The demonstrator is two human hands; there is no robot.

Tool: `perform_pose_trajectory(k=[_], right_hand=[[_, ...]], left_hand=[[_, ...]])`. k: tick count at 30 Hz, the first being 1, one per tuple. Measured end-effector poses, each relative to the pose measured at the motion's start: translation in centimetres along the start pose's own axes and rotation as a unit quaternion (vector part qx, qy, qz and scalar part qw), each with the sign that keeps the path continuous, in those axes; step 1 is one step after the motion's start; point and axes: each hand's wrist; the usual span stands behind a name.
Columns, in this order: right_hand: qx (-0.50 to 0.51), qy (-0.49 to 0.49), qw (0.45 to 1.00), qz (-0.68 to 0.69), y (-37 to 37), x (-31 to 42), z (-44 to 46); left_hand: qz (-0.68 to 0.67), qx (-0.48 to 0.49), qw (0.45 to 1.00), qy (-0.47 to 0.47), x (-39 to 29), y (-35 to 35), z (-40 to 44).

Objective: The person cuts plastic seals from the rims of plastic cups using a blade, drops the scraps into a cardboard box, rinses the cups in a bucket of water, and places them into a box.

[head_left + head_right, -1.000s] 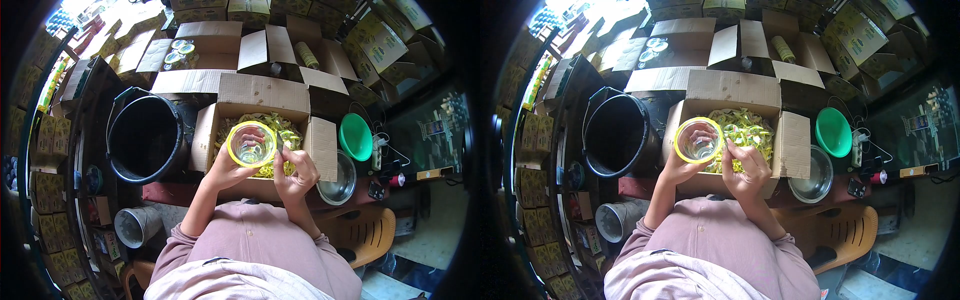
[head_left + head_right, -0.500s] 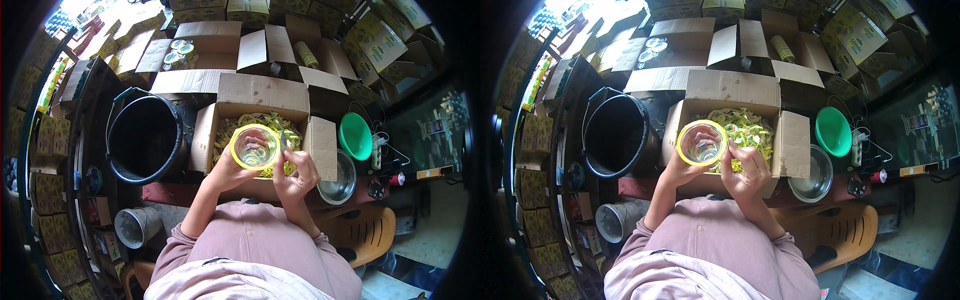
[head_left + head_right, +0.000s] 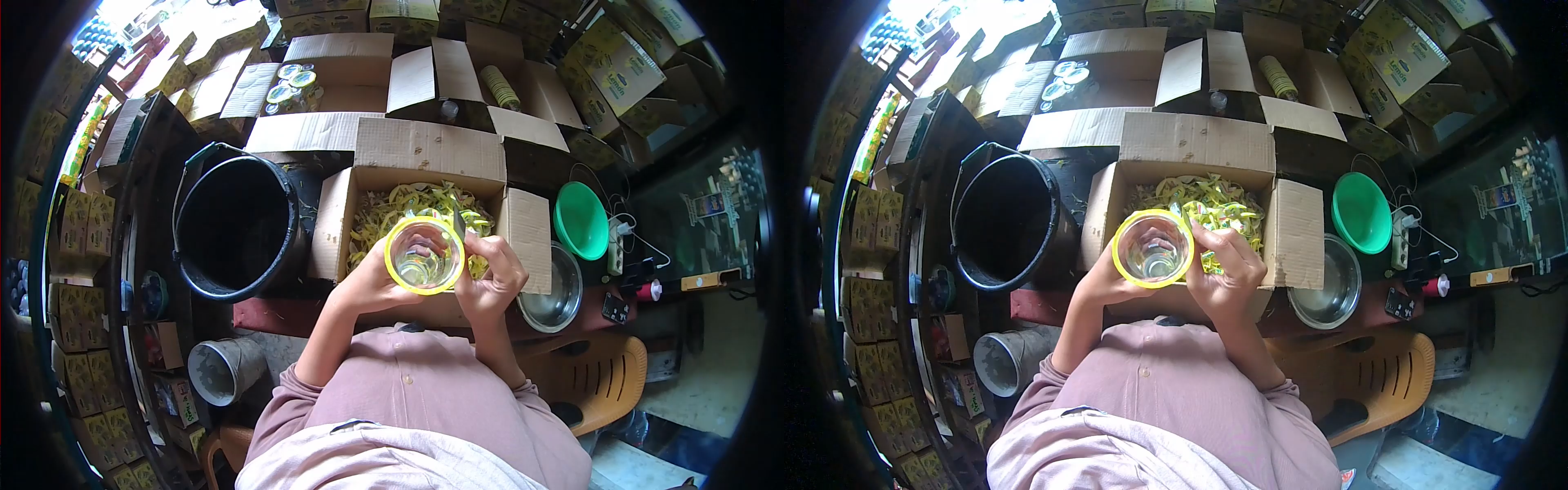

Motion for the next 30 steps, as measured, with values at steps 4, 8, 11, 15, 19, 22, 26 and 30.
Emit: perform_pose_trajectory(k=[4,8,11,15,19,22,26,30], right_hand=[[-0.018,-0.009,0.999,0.034,-0.1,0.0,-0.2],[-0.034,-0.009,0.999,0.035,-0.2,0.5,-0.6],[-0.038,-0.004,0.999,0.019,-0.1,1.1,-0.7],[-0.036,0.010,0.999,-0.003,-0.3,1.2,-0.7],[-0.037,0.016,0.999,-0.029,-0.4,1.1,-0.8],[-0.037,0.025,0.998,-0.050,-0.3,1.1,-0.7],[-0.032,0.031,0.997,-0.058,-0.1,1.1,-0.6],[-0.025,0.030,0.998,-0.056,0.0,1.0,-0.4]], left_hand=[[-0.121,-0.032,0.992,-0.020,0.6,-0.7,0.4],[-0.148,-0.046,0.988,-0.018,0.5,-0.7,0.6],[-0.149,-0.059,0.987,-0.017,0.7,-0.6,0.6],[-0.146,-0.066,0.987,-0.012,0.6,-0.6,0.5],[-0.120,-0.057,0.991,-0.021,0.6,-0.7,0.4],[-0.069,-0.049,0.996,-0.018,0.1,-0.6,0.5],[-0.005,-0.033,0.999,-0.008,0.3,-0.2,0.4],[-0.030,-0.010,0.999,0.015,-0.2,-0.1,0.1]])
Point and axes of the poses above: each hand's wrist, its own z-axis towards the middle knuckle, its own y-axis out of the back of the hand, x = y × z, and after that the axes turned 15 degrees about x, right-handed
